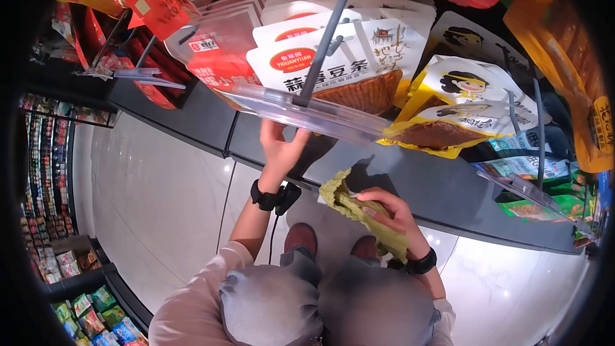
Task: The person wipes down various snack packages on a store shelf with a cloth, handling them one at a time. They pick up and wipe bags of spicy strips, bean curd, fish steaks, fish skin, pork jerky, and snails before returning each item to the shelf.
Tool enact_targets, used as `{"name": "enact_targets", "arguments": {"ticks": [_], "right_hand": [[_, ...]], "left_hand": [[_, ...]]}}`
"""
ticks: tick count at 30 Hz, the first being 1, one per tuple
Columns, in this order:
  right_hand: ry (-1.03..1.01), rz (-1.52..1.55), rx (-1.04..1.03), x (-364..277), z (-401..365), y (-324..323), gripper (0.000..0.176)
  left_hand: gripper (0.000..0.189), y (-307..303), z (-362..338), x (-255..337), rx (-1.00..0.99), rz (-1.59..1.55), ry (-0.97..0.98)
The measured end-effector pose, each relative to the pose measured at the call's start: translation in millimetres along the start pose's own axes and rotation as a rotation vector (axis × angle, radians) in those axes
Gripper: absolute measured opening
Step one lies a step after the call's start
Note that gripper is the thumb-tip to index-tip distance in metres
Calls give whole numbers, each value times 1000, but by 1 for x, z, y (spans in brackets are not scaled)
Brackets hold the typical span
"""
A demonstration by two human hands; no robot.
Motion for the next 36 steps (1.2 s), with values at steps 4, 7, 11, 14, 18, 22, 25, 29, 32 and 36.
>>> {"name": "enact_targets", "arguments": {"ticks": [4, 7, 11, 14, 18, 22, 25, 29, 32, 36], "right_hand": [[-6, -40, 12, 2, -4, 0, 25], [-43, -45, 8, -2, -5, 1, 24], [-63, -49, -1, -3, -8, 3, 25], [-69, -53, 9, -5, -12, 5, 25], [-190, -201, -17, -21, -17, 13, 24], [-489, -406, -158, -67, -31, 39, 30], [-716, -620, -212, -95, -32, 75, 37], [-1063, -1244, -120, -103, -30, 116, 32], [-1030, -1382, 128, -108, -14, 83, 29], [-1070, -1247, 787, -142, -43, 36, 32]], "left_hand": [[27, 31, -11, -39, -318, -74, -246], [21, 41, -12, -55, -242, -282, -451], [15, 25, -11, -52, -95, -176, -404], [14, 3, -9, -9, -58, 50, -250], [13, -8, -23, 32, -107, 82, -343], [15, -24, -54, 48, -84, -48, -597], [16, -31, -64, 67, -128, -57, -637], [15, -37, -61, 84, -150, -19, -483], [15, -45, -75, 79, -320, 2, -522], [16, -77, -74, 79, -473, 30, -286]]}}
Point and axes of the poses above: each hand's wrist, its own z-axis towards the middle knuckle, its own y-axis out of the palm, x = y × z, the point moved 9 cm from there along z, towards the middle knuckle
